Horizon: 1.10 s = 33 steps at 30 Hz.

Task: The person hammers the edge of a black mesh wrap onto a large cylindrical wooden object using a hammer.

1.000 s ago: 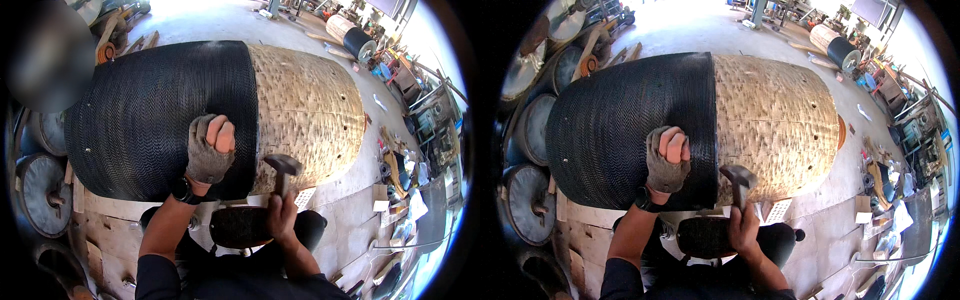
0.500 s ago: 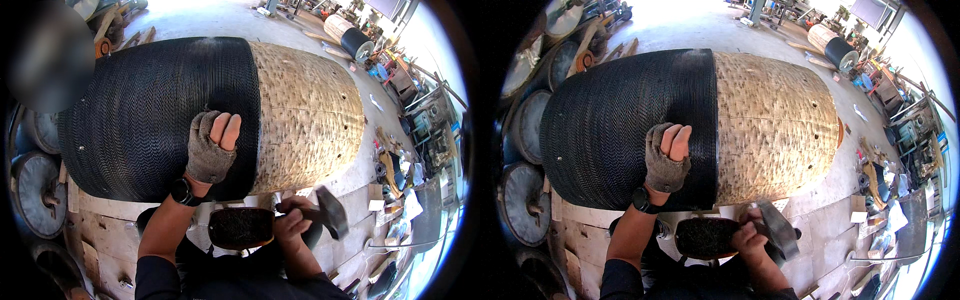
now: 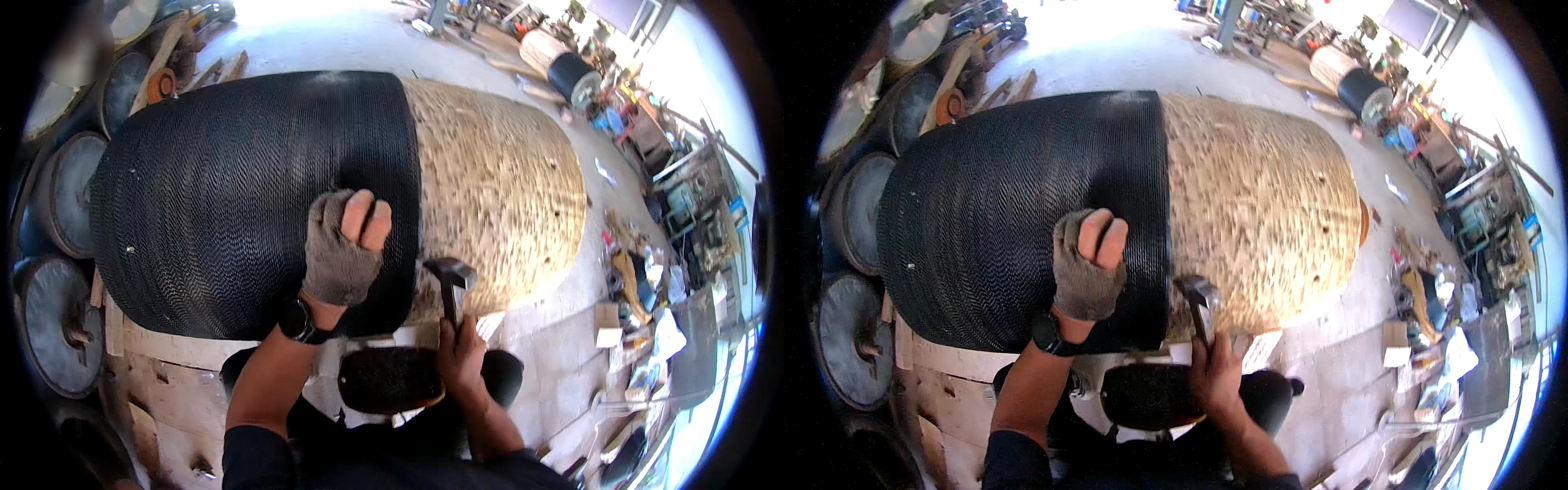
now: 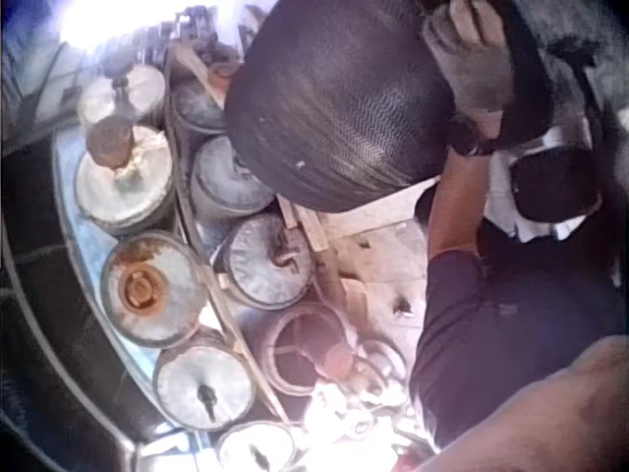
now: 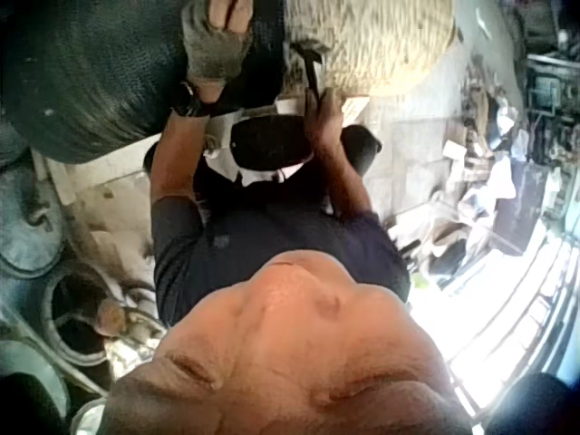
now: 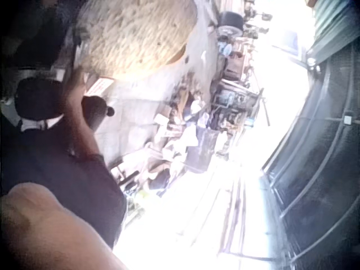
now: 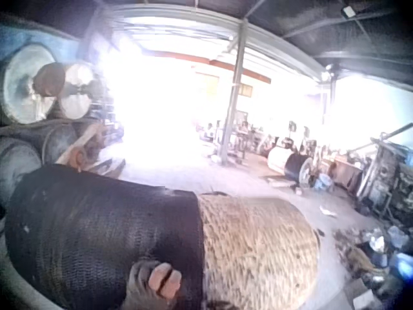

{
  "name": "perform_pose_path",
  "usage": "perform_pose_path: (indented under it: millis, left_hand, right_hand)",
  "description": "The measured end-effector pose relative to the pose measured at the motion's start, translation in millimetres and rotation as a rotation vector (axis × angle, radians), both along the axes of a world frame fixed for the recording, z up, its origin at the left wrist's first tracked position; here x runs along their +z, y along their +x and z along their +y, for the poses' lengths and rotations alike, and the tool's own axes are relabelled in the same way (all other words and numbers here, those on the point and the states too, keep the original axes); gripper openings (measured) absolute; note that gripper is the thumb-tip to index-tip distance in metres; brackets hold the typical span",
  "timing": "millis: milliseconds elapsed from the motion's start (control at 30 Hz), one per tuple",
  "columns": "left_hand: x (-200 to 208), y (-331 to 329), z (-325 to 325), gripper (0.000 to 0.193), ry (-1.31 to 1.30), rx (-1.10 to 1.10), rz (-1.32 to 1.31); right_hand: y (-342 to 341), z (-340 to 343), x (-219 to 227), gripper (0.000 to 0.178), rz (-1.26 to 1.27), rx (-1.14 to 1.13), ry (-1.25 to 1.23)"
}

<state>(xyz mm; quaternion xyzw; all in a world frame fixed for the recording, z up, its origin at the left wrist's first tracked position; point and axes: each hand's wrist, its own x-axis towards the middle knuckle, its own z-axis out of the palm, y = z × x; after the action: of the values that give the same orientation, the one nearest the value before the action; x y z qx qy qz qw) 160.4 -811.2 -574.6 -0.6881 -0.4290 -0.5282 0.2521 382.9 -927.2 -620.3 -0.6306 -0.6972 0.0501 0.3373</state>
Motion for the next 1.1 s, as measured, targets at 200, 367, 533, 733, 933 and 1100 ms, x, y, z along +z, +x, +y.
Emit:
perform_pose_path:
  millis: [200,367,533,733,933,1100]
  left_hand:
    - [7.0,-1.1,0.2,0.041,-0.065,-0.029,0.027]
    - [4.3,5.0,3.9,0.042,0.012,0.009,0.034]
    - [9.7,-0.6,0.7,0.035,-0.099,0.094,0.081]
    - [9.6,11.2,3.3,0.029,-0.031,0.135,0.132]
    - [-29.6,57.8,-75.9,0.034,-0.091,-0.238,-0.021]
    - [-67.5,78.5,-104.9,0.036,-0.272,-0.313,-0.143]
  right_hand:
    - [8.2,-1.5,-16.5,0.018,-0.25,0.025,0.288]
    - [7.0,-18.8,7.2,0.025,0.105,0.171,0.111]
    - [18.2,-18.0,7.8,0.022,-0.017,0.276,0.232]
    - [22.9,-41.9,-16.6,0.02,0.237,-0.023,-0.156]
    - [39.8,-57.3,-28.0,0.024,0.299,0.016,-0.129]
    - [46.8,-63.7,-30.1,0.026,0.318,0.019,-0.183]
